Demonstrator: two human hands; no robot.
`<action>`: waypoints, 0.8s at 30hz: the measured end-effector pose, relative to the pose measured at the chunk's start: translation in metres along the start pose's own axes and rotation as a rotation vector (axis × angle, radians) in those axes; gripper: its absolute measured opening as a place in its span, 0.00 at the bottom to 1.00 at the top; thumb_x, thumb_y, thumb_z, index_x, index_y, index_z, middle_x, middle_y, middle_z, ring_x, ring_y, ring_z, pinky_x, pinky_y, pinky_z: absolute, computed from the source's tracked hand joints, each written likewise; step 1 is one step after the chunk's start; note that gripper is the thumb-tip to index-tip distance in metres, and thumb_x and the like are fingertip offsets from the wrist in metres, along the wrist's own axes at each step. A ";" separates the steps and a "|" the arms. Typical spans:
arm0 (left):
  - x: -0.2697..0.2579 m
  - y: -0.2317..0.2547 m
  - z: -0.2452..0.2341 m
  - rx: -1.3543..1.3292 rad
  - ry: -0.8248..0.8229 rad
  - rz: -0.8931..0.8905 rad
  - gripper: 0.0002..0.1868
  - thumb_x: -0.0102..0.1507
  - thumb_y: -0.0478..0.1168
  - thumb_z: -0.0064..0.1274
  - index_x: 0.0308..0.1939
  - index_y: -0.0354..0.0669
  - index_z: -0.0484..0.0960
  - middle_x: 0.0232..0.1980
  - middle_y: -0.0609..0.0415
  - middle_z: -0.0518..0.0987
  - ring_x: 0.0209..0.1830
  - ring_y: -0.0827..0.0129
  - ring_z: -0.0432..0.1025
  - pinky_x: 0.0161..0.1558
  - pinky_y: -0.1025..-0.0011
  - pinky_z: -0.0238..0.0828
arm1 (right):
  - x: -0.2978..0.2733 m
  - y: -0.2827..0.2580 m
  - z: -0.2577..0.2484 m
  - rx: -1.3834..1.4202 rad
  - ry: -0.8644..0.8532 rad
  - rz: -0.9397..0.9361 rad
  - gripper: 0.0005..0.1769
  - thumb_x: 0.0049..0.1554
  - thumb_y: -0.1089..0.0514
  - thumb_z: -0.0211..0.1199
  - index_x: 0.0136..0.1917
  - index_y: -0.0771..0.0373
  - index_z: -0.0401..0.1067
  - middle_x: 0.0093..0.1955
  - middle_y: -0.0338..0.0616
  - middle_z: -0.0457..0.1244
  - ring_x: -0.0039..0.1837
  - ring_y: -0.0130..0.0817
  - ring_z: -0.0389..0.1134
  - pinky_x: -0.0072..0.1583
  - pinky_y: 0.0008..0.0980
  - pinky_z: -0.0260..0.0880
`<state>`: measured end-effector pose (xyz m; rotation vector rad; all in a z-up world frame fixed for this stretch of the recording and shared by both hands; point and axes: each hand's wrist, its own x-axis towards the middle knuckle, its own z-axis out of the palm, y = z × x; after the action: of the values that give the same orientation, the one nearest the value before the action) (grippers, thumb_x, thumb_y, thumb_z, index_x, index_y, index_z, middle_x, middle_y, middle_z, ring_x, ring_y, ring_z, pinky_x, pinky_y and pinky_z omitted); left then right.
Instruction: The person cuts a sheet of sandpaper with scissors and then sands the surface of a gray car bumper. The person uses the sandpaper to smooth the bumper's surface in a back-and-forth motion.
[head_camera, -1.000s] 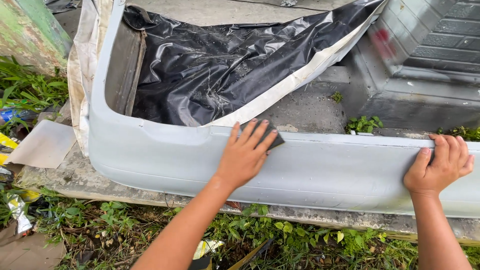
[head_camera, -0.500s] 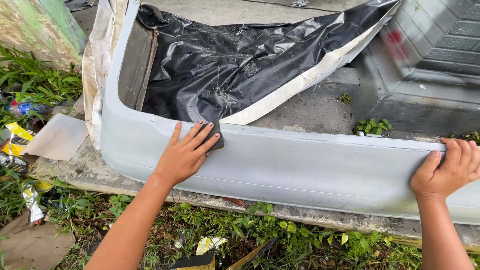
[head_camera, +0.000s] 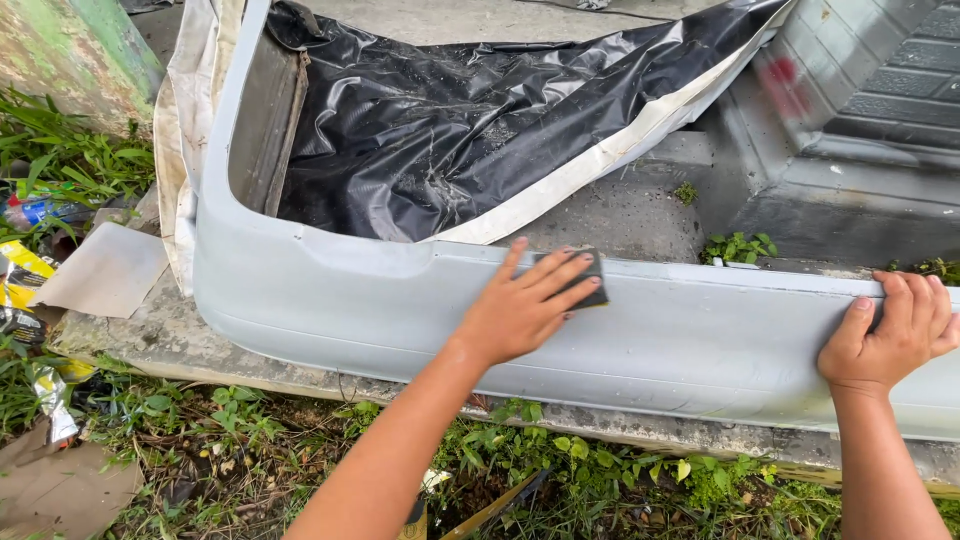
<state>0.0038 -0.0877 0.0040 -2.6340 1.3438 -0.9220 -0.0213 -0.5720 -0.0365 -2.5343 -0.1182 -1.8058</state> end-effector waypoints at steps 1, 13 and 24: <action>-0.021 -0.017 -0.008 -0.033 -0.029 -0.069 0.30 0.75 0.55 0.34 0.81 0.65 0.52 0.84 0.61 0.52 0.84 0.66 0.48 0.79 0.41 0.24 | 0.002 0.000 -0.001 0.001 0.004 -0.005 0.21 0.74 0.56 0.52 0.65 0.73 0.79 0.68 0.59 0.69 0.78 0.62 0.64 0.74 0.55 0.49; -0.025 -0.019 -0.021 -0.047 0.049 -0.180 0.28 0.73 0.52 0.38 0.77 0.55 0.65 0.80 0.54 0.62 0.80 0.55 0.56 0.77 0.38 0.38 | 0.004 -0.011 -0.002 0.017 0.011 0.042 0.22 0.74 0.55 0.50 0.65 0.73 0.77 0.69 0.57 0.69 0.79 0.63 0.63 0.70 0.57 0.53; -0.129 -0.095 -0.055 -0.105 -0.120 -0.367 0.29 0.75 0.53 0.28 0.80 0.62 0.54 0.82 0.62 0.56 0.80 0.69 0.52 0.76 0.38 0.23 | 0.000 -0.006 -0.001 0.019 0.007 0.011 0.21 0.74 0.56 0.51 0.65 0.73 0.79 0.69 0.59 0.69 0.79 0.64 0.63 0.72 0.58 0.52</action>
<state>-0.0134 0.0801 0.0142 -3.0243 0.9232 -0.7228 -0.0229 -0.5665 -0.0358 -2.5109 -0.1210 -1.8001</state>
